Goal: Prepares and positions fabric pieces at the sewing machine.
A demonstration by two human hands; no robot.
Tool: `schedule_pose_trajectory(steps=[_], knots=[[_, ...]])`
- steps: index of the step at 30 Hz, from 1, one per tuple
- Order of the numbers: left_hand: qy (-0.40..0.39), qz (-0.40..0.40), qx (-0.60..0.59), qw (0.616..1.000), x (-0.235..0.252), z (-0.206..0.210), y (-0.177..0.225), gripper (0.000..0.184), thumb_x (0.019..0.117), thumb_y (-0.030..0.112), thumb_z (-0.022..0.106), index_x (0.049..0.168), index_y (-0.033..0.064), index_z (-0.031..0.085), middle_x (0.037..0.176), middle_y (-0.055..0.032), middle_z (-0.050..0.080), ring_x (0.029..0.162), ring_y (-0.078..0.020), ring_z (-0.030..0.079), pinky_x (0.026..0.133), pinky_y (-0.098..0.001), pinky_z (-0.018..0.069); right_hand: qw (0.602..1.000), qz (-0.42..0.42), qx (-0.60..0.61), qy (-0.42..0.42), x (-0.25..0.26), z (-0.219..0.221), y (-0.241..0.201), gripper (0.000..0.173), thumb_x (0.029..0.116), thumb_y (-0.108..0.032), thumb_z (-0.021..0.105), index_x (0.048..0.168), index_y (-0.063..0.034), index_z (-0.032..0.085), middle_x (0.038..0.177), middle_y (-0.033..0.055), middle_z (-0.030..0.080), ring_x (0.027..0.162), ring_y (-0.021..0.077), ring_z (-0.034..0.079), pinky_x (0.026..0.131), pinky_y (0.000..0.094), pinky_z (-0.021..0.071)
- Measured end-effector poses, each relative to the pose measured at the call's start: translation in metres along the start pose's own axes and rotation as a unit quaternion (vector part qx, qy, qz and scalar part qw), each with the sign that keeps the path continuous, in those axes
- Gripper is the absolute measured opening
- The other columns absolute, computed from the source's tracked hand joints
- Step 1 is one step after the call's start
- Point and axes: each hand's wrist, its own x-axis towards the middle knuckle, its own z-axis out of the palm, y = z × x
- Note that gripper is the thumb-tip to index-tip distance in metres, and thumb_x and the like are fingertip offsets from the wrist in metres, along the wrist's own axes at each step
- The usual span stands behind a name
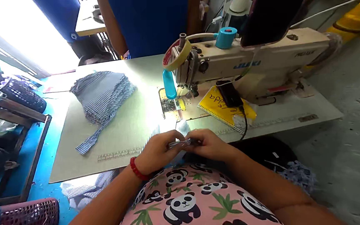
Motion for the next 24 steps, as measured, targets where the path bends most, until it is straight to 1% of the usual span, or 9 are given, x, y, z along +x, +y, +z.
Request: schedule_pose_trajectory(steps=[4,7,9,11,13,15,17,20,24], knots=[[-0.102,-0.043,0.144,0.983,-0.006,-0.036,0.008,0.024,0.0969,0.032,0.065,0.1,0.0102,0.073,0.071,-0.0022,0.065,0.062,-0.0168,0.062,0.058,-0.0421,0.0535,0.991,0.046,-0.122,-0.033,-0.017,-0.04,-0.023,0.022,0.0948,-0.03,0.068,0.089,-0.0089,0.071,0.078,-0.0015,0.065,0.074,0.0031,0.062,0.068,0.026,0.0536],[-0.109,-0.106,0.17,0.974,-0.01,-0.062,0.001,0.023,0.0908,0.035,0.072,0.095,0.0129,0.072,0.069,-0.001,0.065,0.061,-0.0179,0.063,0.056,-0.0462,0.0527,0.974,0.054,-0.216,-0.032,-0.017,-0.065,-0.04,0.019,0.0928,-0.03,0.065,0.082,-0.0151,0.068,0.068,-0.0063,0.058,0.063,0.0041,0.056,0.056,0.0289,0.0479],[-0.102,-0.18,0.179,0.962,-0.009,-0.069,-0.012,0.027,0.0924,0.033,0.075,0.104,0.0088,0.07,0.078,-0.0089,0.068,0.07,-0.0261,0.066,0.063,-0.0535,0.0534,0.947,0.129,-0.293,-0.004,-0.004,-0.067,-0.039,0.019,0.0939,-0.027,0.068,0.093,-0.0083,0.069,0.072,0.0076,0.062,0.065,0.0241,0.062,0.057,0.0498,0.0493],[-0.066,-0.214,0.247,0.943,-0.01,-0.064,-0.035,0.044,0.0927,0.035,0.077,0.123,0.0057,0.067,0.099,-0.0194,0.069,0.094,-0.0396,0.066,0.082,-0.0644,0.052,0.904,0.196,-0.374,0.068,0.01,-0.056,-0.028,0.041,0.0964,-0.034,0.071,0.124,-0.0042,0.064,0.095,0.0233,0.068,0.086,0.0442,0.068,0.072,0.0671,0.0521],[0.032,-0.191,0.293,0.936,-0.018,-0.051,-0.049,0.047,0.0929,0.031,0.075,0.129,0.0014,0.065,0.122,-0.0269,0.064,0.117,-0.0485,0.059,0.098,-0.0687,0.0449,0.892,0.154,-0.404,0.13,0.012,-0.036,-0.012,0.055,0.1009,-0.041,0.063,0.141,-0.0035,0.055,0.113,0.0254,0.066,0.101,0.0445,0.067,0.084,0.0638,0.0541],[0.09,-0.148,0.302,0.937,-0.028,-0.031,-0.051,0.043,0.0976,0.028,0.065,0.13,0.0004,0.064,0.134,-0.0251,0.06,0.13,-0.046,0.054,0.108,-0.0644,0.0406,0.926,0.088,-0.345,0.127,0.01,-0.014,0.0,0.043,0.1074,-0.035,0.05,0.138,-0.0057,0.058,0.112,0.0197,0.067,0.099,0.0349,0.067,0.084,0.0547,0.0559],[0.066,-0.109,0.311,0.942,-0.04,-0.008,-0.053,0.047,0.0996,0.036,0.054,0.135,0.0061,0.064,0.146,-0.0198,0.056,0.143,-0.0423,0.044,0.117,-0.0674,0.028,0.948,0.079,-0.295,0.091,0.011,0.005,0.01,0.032,0.1082,-0.026,0.048,0.129,-0.0079,0.065,0.11,0.0152,0.069,0.1,0.03,0.068,0.086,0.0514,0.0568],[0.034,-0.101,0.336,0.936,-0.057,0.013,-0.052,0.052,0.1057,0.046,0.041,0.141,0.0162,0.064,0.152,-0.0111,0.055,0.149,-0.0383,0.04,0.117,-0.0767,0.0116,0.928,0.105,-0.345,0.089,0.017,0.02,0.021,0.029,0.1052,-0.022,0.055,0.124,-0.0029,0.067,0.102,0.0187,0.065,0.096,0.0362,0.066,0.082,0.0539,0.0557],[0.042,-0.111,0.359,0.926,-0.074,0.023,-0.047,0.053,0.1076,0.05,0.034,0.144,0.0226,0.062,0.152,-0.0066,0.055,0.148,-0.0355,0.042,0.115,-0.0798,0.0094,0.895,0.127,-0.415,0.105,0.027,0.022,0.029,0.026,0.1032,-0.021,0.058,0.115,0.0005,0.068,0.102,0.023,0.066,0.096,0.0413,0.068,0.079,0.0562,0.0565]])
